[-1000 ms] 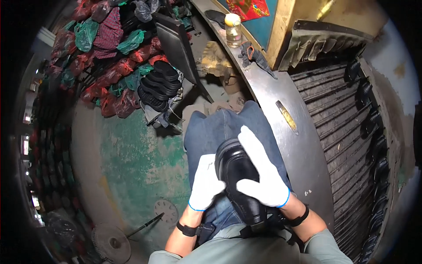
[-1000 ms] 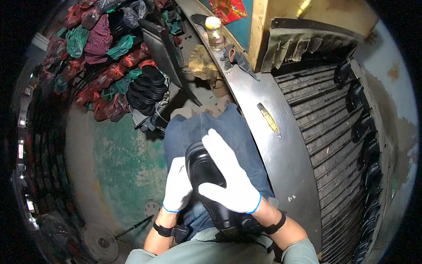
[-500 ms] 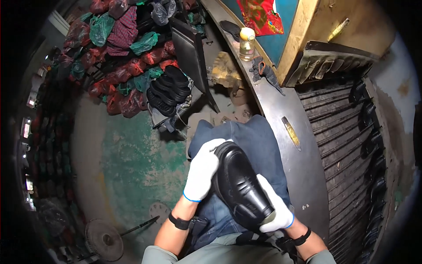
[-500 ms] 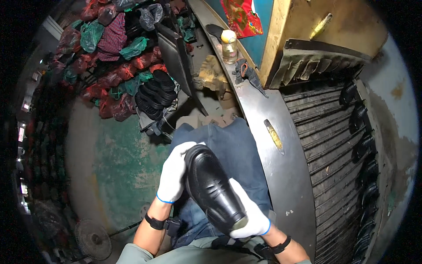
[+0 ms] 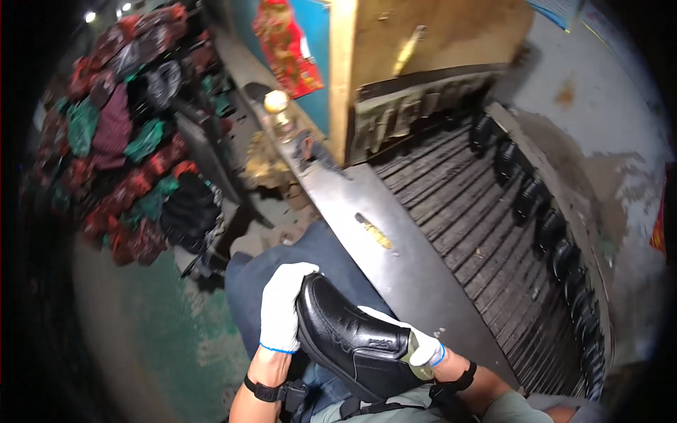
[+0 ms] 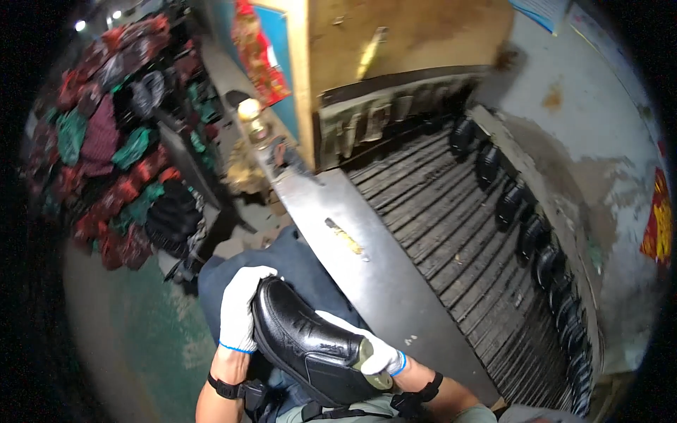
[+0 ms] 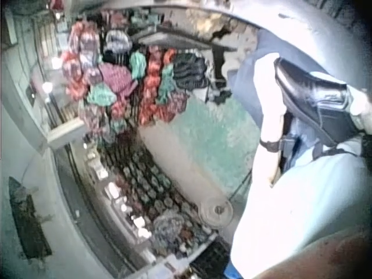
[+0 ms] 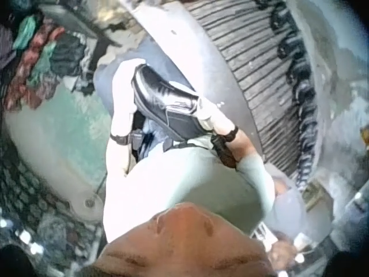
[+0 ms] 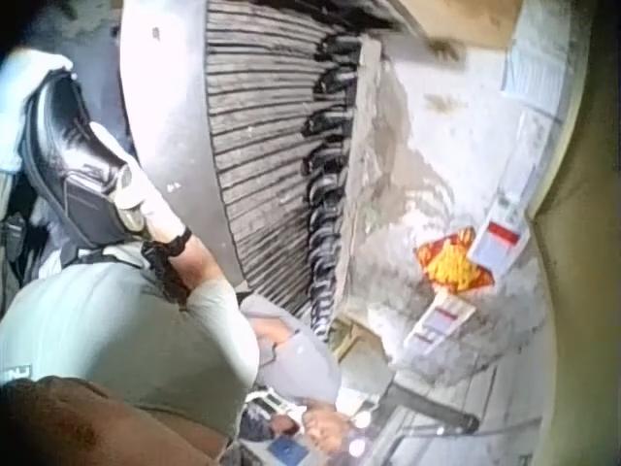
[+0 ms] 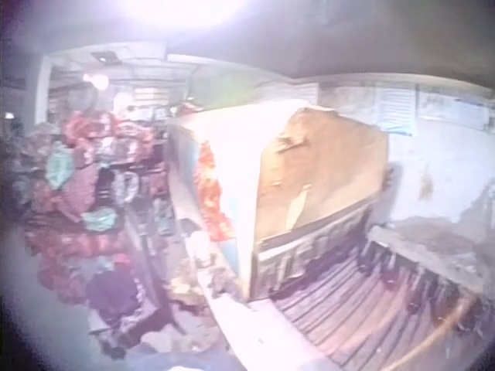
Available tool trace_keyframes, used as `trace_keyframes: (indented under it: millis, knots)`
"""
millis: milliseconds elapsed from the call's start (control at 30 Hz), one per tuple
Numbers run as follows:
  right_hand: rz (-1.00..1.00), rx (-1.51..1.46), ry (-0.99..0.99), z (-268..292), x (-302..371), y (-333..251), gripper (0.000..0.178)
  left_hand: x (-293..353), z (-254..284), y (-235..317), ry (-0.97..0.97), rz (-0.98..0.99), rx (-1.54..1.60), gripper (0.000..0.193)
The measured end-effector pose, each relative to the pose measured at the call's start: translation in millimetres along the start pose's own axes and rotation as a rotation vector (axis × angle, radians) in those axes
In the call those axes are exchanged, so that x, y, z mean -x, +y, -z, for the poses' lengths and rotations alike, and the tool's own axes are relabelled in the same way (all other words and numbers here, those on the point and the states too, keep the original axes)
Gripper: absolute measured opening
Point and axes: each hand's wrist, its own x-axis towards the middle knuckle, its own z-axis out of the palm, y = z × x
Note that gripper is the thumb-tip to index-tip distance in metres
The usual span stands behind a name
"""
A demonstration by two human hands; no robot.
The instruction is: Picking up black shoes from a pile, inspecting them, and placing them onto a conveyor belt.
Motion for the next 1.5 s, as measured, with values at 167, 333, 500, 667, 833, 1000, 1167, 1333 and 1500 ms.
trace_keyframes:
  millis: [167,333,500,667,833,1000,1167,1333,1500]
  knots:
    - [0.135,0.009,0.089,-1.5,34.2,-27.8,0.146,-21.6,-38.3,-20.3,-0.161,-0.051,-0.258,0.025]
    - [0.254,0.133,0.309,67.2,104.5,-59.7,0.134,-37.9,-49.5,-27.1,-0.257,0.033,-0.103,0.063]
    - [0.372,0.433,0.867,160.1,180.2,-132.1,0.104,-24.5,-0.2,3.2,-0.164,-0.034,-0.162,0.064]
    - [0.14,0.795,1.435,203.4,191.2,-171.8,0.088,18.3,50.1,10.2,0.135,0.026,-0.593,0.042]
    - [0.439,2.065,1.563,160.6,113.3,-104.9,0.059,56.4,24.4,-6.6,0.21,-0.203,-1.254,0.024]
    - [0.35,1.28,0.742,102.2,25.9,-39.1,0.08,125.7,-9.1,-9.7,0.057,-0.165,-1.926,0.08]
    - [0.077,1.472,0.419,71.6,24.1,-16.5,0.105,232.2,55.7,-46.0,0.591,0.371,-1.737,0.07]
    - [-0.272,1.582,0.449,68.6,32.9,-10.2,0.105,296.6,112.4,-79.8,0.237,0.567,-1.629,0.068]
    - [-0.327,1.626,0.375,76.5,24.8,-7.8,0.093,263.0,83.7,-58.7,0.882,0.135,-1.328,0.031]
